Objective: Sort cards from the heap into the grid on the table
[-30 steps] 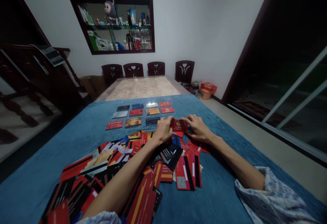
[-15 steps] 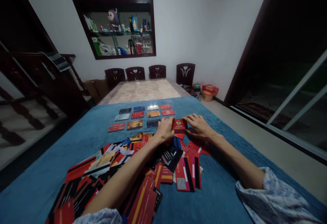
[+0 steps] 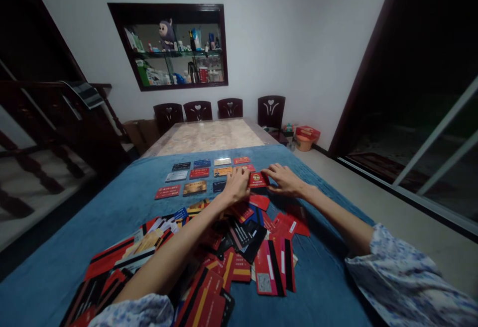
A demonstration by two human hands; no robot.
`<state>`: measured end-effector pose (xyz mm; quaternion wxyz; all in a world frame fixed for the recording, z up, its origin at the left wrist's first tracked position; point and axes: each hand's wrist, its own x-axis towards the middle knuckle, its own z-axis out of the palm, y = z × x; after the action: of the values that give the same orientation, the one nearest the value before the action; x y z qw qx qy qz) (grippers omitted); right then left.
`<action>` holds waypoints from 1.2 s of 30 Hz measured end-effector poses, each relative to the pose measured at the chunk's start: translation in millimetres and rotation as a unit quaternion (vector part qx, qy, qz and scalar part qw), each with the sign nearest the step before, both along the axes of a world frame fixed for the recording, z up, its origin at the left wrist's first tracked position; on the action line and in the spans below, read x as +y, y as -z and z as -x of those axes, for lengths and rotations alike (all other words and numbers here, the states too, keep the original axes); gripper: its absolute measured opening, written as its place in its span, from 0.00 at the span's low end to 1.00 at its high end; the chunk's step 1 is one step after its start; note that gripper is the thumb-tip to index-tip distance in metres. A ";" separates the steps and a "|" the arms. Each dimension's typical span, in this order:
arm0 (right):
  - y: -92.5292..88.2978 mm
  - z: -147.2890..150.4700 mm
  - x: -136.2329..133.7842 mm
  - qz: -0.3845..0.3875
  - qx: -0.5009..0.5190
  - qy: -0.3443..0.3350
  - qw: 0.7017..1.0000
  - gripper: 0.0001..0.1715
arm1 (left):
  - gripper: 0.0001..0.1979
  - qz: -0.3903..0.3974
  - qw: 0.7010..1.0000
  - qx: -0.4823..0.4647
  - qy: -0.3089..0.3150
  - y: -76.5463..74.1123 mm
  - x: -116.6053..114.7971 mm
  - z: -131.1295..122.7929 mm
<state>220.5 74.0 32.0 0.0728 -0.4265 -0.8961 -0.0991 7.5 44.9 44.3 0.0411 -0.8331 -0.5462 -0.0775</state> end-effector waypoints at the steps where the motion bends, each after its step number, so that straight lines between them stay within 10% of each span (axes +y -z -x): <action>1: -0.5 2.2 2.6 0.006 -0.002 0.002 1.000 0.31 | 0.22 -0.001 1.000 0.003 -0.001 0.6 3.2 1.4; 21: -18.2 42.7 73.4 0.087 -0.052 0.070 0.992 0.35 | 0.20 0.028 0.997 0.050 -0.051 -12.1 63.0 10.1; 36: -17.9 57.4 101.8 0.148 -0.076 0.101 0.981 0.34 | 0.18 0.077 0.993 0.050 -0.069 6.2 105.4 9.6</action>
<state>163.1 175.8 49.9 -0.0697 -0.5124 -0.8559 -0.0048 -2.1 150.3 38.1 0.0095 -0.7968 -0.6041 0.0097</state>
